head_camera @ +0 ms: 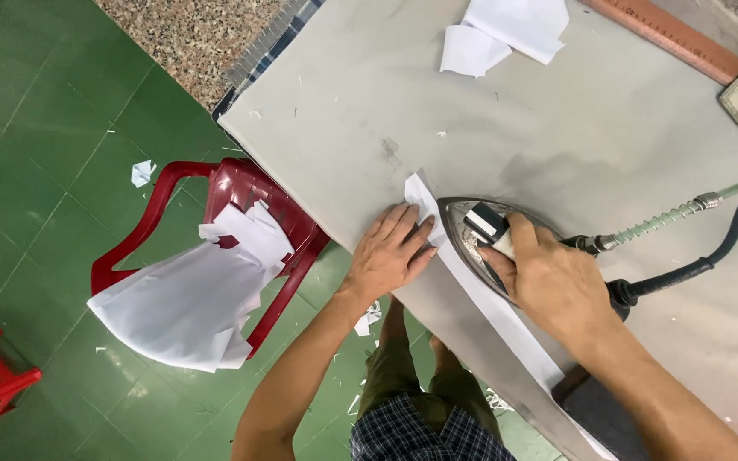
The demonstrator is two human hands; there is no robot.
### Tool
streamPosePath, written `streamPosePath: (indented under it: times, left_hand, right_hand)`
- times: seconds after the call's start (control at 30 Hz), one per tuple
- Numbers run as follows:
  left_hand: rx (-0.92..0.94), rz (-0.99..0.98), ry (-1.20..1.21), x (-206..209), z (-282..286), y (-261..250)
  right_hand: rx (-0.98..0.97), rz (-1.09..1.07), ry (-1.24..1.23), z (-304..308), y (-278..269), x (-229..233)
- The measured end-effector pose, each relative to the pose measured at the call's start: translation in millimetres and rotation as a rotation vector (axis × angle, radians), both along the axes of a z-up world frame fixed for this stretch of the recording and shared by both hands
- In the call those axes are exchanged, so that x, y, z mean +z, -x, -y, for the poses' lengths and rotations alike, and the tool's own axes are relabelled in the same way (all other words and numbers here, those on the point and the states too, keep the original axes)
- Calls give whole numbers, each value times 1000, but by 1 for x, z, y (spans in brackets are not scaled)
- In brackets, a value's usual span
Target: The person irons a white fabric piece on a work table, then uses scissors to trim the edges. They continue ironing the trimmed piece and use a black rectangular object to press the fabric while ironing.
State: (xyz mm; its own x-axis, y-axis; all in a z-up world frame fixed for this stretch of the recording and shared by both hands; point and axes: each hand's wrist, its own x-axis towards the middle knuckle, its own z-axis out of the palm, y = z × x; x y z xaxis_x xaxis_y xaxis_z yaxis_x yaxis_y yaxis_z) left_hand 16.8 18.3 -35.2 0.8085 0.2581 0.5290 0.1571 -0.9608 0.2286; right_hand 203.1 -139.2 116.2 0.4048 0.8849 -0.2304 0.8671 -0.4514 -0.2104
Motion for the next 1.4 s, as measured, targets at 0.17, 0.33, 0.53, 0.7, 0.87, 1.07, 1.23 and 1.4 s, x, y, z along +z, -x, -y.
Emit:
streamPosePath:
  times: [0.17,0.33,0.53,0.7,0.87,1.07,1.23,1.4]
  left_hand:
    - [9,-6,3,1,0,0]
    - [2,5,-1,2,0,-1]
    - [-8,-11,34,2,-1,-2]
    - [65,-83,-67,21,-22,-15]
    - [56,-188,-140,27,-33,-16]
    - [56,-314,-72,29,-29,-3]
    - [20,-348,49,19,-27,1]
    - [5,-332,114,22,-28,7]
  right_hand:
    - [-66,66,78,-10,4,0]
    - [24,101,95,-10,4,6]
    - [42,82,101,-10,0,8]
    - [26,75,85,-8,2,6]
    - [30,83,104,-9,2,9]
    - [-56,20,162,-19,2,4]
    - [-105,28,142,-37,4,5]
    - [-92,27,136,-47,4,12]
